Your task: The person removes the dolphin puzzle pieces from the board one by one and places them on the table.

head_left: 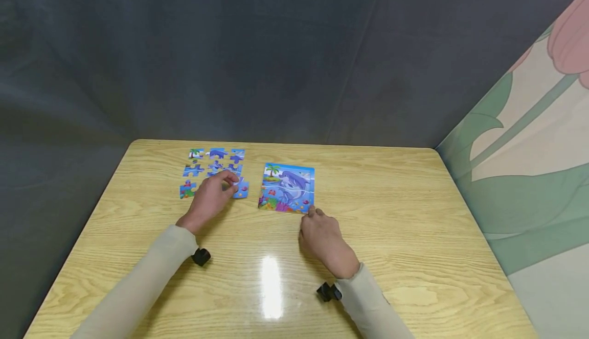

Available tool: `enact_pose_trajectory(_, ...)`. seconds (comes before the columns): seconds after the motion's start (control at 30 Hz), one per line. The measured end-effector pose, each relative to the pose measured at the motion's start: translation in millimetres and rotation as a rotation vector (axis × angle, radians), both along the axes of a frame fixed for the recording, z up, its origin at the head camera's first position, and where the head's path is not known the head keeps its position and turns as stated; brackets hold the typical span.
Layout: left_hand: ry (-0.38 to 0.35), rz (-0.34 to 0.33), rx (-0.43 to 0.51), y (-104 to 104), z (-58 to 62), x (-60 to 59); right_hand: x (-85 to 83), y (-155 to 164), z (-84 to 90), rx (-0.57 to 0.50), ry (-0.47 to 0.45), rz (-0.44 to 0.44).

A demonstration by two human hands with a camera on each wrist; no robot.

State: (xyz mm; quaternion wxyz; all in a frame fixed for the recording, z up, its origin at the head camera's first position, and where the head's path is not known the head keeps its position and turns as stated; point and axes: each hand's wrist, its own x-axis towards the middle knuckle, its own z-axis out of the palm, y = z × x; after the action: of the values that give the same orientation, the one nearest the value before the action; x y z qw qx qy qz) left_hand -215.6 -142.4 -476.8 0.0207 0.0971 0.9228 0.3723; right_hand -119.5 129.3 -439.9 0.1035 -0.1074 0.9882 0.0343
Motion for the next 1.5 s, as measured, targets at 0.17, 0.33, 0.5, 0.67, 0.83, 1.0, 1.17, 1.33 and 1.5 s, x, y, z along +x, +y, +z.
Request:
enact_pose_trajectory(0.17, 0.048, -0.003, -0.018, -6.1, 0.3, -2.4, 0.8, 0.4, -0.3, -0.005, -0.006, 0.003)
enact_pose_trajectory(0.33, 0.081, -0.008, -0.068, -10.2, 2.4, -5.0, 1.1, 0.6, -0.3, -0.002, -0.011, 0.006)
enact_pose_trajectory(0.5, 0.063, -0.009, -0.114, -11.8, 4.2, -7.9, 0.4, 0.6, 0.2, 0.003, -0.007, 0.005)
enact_pose_trajectory(0.67, 0.065, -0.021, -0.159, -12.9, 4.8, -10.1, 0.4, 1.4, 0.5, -0.003, 0.001, 0.004)
enact_pose_trajectory(0.83, 0.084, -0.041, -0.199, -14.1, 4.0, -11.7, 0.8, 1.7, 0.6, -0.009, -0.009, 0.007)
enact_pose_trajectory(1.0, 0.086, -0.053, -0.239, -15.1, 3.6, -12.7, 1.3, 2.2, -0.8, -0.01, -0.007, 0.011)
enact_pose_trajectory(1.17, 0.081, -0.057, -0.27, -15.2, 3.0, -14.3, 1.6, 2.8, -2.3, -0.006, 0.0, 0.017)
enact_pose_trajectory(1.33, 0.074, -0.064, -0.281, -15.7, 2.6, -15.6, 1.9, 3.0, -2.6, -0.002, -0.011, 0.017)
enact_pose_trajectory(1.5, 0.068, -0.074, -0.285, -15.9, 2.3, -16.4, 3.0, 3.3, -2.8, -0.001, -0.018, 0.022)
